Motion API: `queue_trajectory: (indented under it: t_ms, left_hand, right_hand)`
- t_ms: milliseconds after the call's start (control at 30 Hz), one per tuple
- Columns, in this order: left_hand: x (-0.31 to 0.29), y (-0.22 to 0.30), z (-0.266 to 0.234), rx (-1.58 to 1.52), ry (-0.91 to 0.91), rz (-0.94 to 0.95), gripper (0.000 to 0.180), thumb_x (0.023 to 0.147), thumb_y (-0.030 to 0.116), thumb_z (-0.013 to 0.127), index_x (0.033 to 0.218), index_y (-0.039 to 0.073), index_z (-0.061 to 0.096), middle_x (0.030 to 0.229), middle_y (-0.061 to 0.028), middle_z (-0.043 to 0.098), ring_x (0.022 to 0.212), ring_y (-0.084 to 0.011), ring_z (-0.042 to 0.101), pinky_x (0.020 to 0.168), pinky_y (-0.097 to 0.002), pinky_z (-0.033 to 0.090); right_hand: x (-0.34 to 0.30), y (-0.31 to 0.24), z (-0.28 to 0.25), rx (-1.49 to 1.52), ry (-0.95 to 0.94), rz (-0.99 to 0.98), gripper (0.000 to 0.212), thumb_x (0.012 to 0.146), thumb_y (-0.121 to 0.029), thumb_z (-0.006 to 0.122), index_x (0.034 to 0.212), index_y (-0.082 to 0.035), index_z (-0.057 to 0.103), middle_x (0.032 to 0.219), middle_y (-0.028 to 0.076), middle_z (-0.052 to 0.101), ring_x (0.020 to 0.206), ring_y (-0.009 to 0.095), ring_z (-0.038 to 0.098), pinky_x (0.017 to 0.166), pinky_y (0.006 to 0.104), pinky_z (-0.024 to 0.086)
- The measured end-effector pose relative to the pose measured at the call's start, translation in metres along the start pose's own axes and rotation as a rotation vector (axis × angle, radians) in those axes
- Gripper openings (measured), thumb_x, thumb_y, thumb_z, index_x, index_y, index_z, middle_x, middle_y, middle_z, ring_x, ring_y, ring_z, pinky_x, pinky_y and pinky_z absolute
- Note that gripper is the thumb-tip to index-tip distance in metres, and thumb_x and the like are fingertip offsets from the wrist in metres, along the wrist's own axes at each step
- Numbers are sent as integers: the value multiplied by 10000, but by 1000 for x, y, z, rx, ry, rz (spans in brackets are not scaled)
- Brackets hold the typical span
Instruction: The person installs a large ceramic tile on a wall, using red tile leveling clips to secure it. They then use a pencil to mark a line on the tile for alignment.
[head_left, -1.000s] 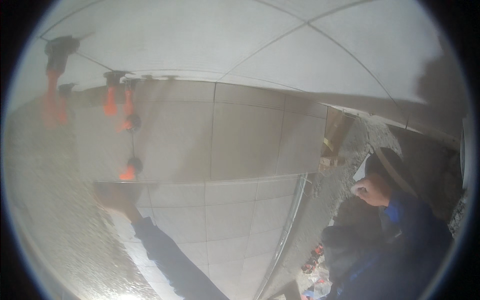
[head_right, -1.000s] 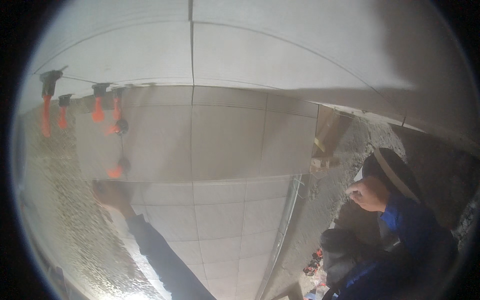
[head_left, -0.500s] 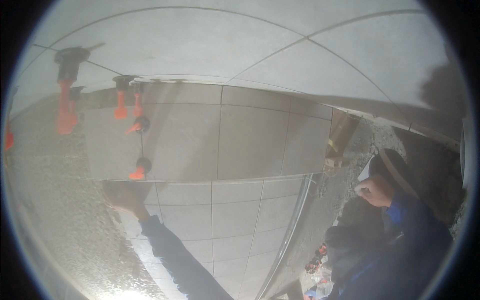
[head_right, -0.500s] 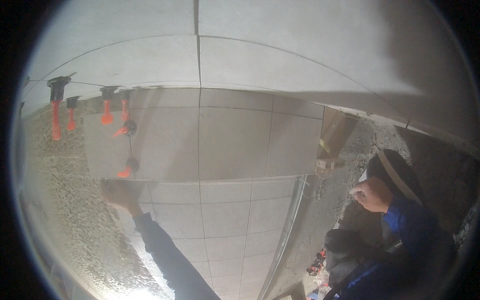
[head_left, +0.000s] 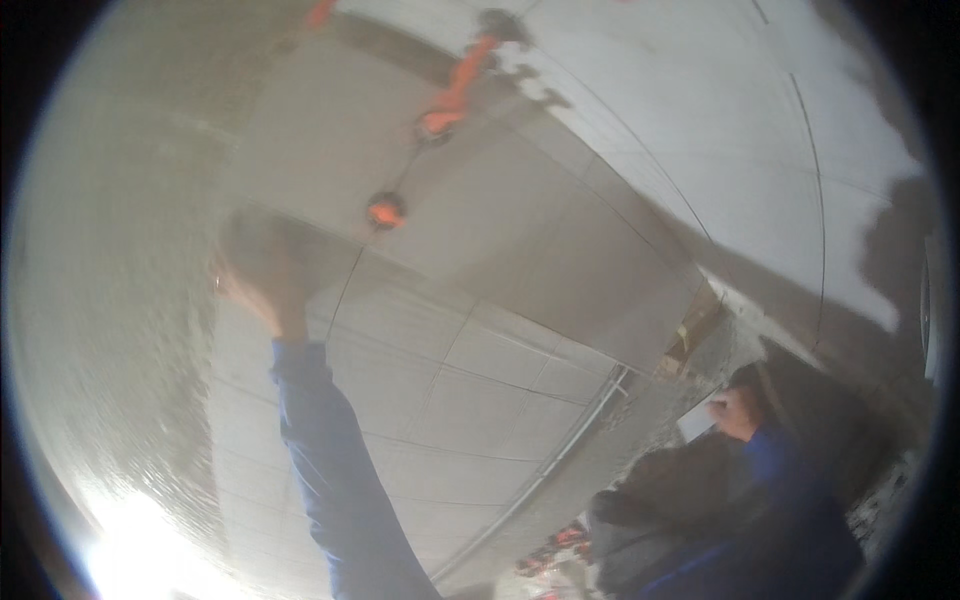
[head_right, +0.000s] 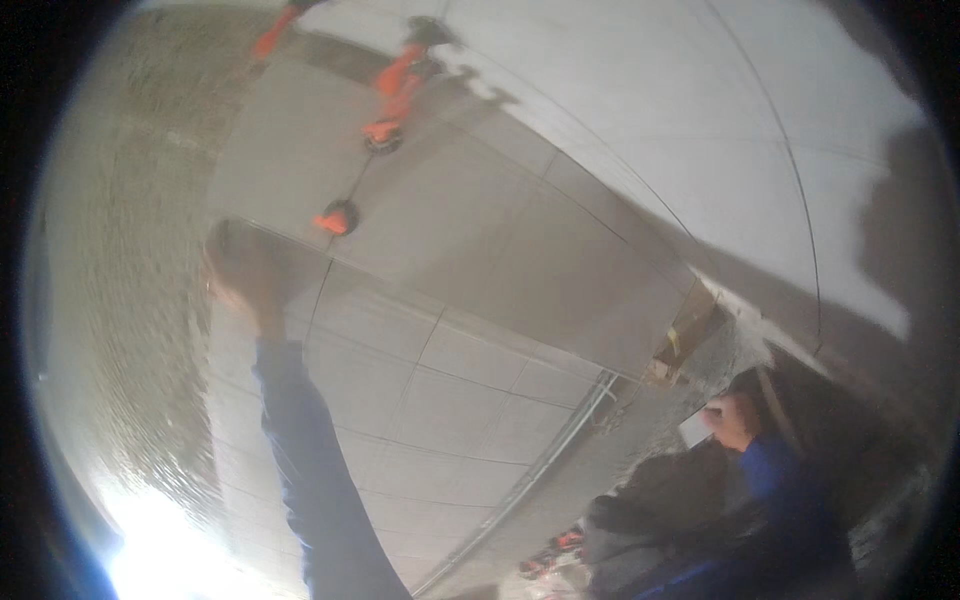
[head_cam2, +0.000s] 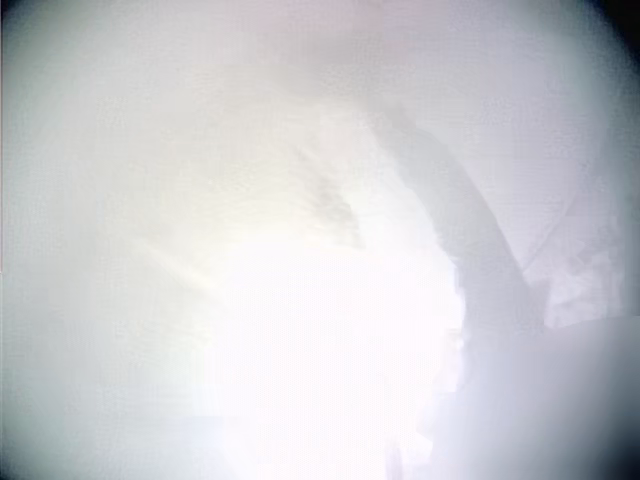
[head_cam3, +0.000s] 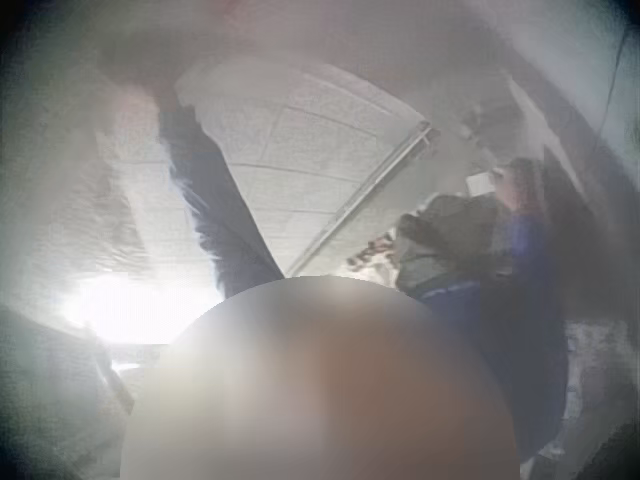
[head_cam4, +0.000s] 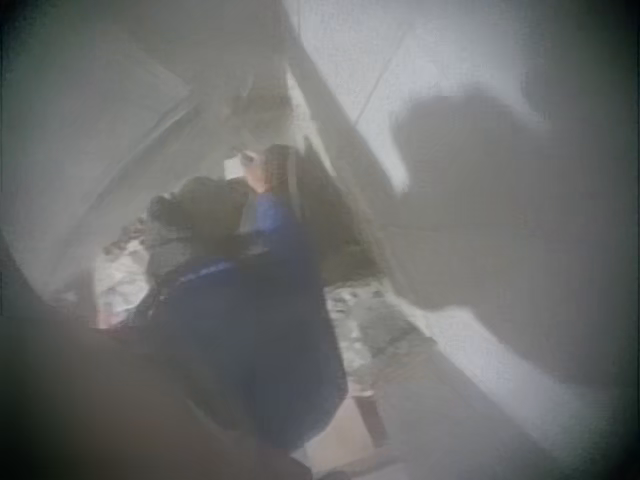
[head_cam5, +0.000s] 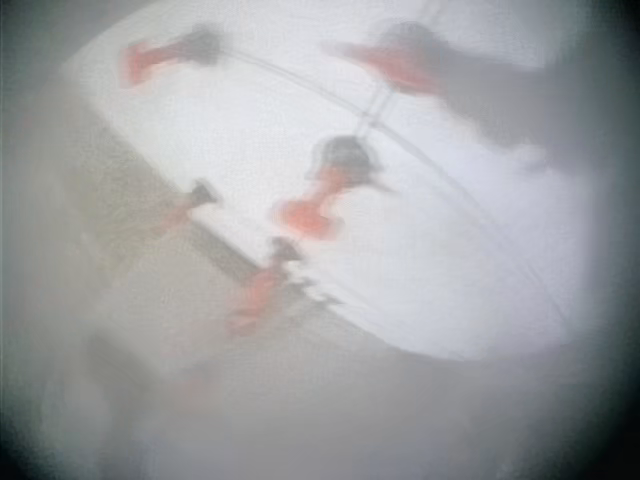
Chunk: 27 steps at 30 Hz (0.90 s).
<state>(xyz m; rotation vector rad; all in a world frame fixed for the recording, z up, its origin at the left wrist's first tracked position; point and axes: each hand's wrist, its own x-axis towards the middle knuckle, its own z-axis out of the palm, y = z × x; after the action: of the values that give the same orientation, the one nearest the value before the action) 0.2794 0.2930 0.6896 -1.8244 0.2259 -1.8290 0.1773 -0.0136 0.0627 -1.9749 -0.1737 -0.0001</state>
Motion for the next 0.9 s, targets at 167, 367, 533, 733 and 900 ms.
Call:
queue_trajectory:
  t_ms: [167, 367, 533, 733, 900]
  left_hand:
    - [3, 16, -19, -101, -14, -104, 423, 807, 291, 699, 1183, 128, 596, 1192, -77, 611, 1194, -328, 503, 1057, -515, 293]
    - [3, 28, -27, -184, 27, -161, 339, 806, 222, 681, 1115, 119, 590, 1136, -85, 614, 1158, -321, 522, 1044, -487, 304]
    - [5, 27, -25, -185, 29, -183, 316, 816, 235, 685, 1088, 103, 594, 1114, -90, 621, 1130, -319, 539, 1036, -485, 313]
    - [6, 24, -22, -187, 22, -182, 284, 845, 220, 683, 1099, 108, 623, 1098, -89, 636, 1108, -307, 550, 986, -434, 350]
    - [1, 19, -20, -173, -1, -165, 270, 858, 189, 647, 1105, 83, 618, 1153, -86, 631, 1139, -322, 542, 1009, -513, 336]
  right_hand:
    - [8, 5, 2, 2, 144, -21, 206, 784, -225, 685, 884, -48, 713, 810, 218, 677, 767, 410, 659, 694, 450, 520]
    - [-4, 12, 24, -35, 160, -6, 241, 734, -189, 741, 933, -61, 695, 819, 159, 688, 809, 348, 677, 744, 442, 522]
    - [-26, 9, 40, -100, -214, 100, 251, 687, -202, 778, 864, -63, 666, 776, 153, 675, 793, 330, 677, 721, 434, 517]
    - [-24, 22, 39, 82, -315, 134, 204, 728, -212, 770, 851, -71, 688, 813, 152, 701, 821, 306, 692, 724, 410, 522]
    - [-19, 42, 37, -99, -277, -46, 264, 765, -277, 755, 944, -86, 718, 900, 147, 721, 861, 316, 696, 758, 397, 531]
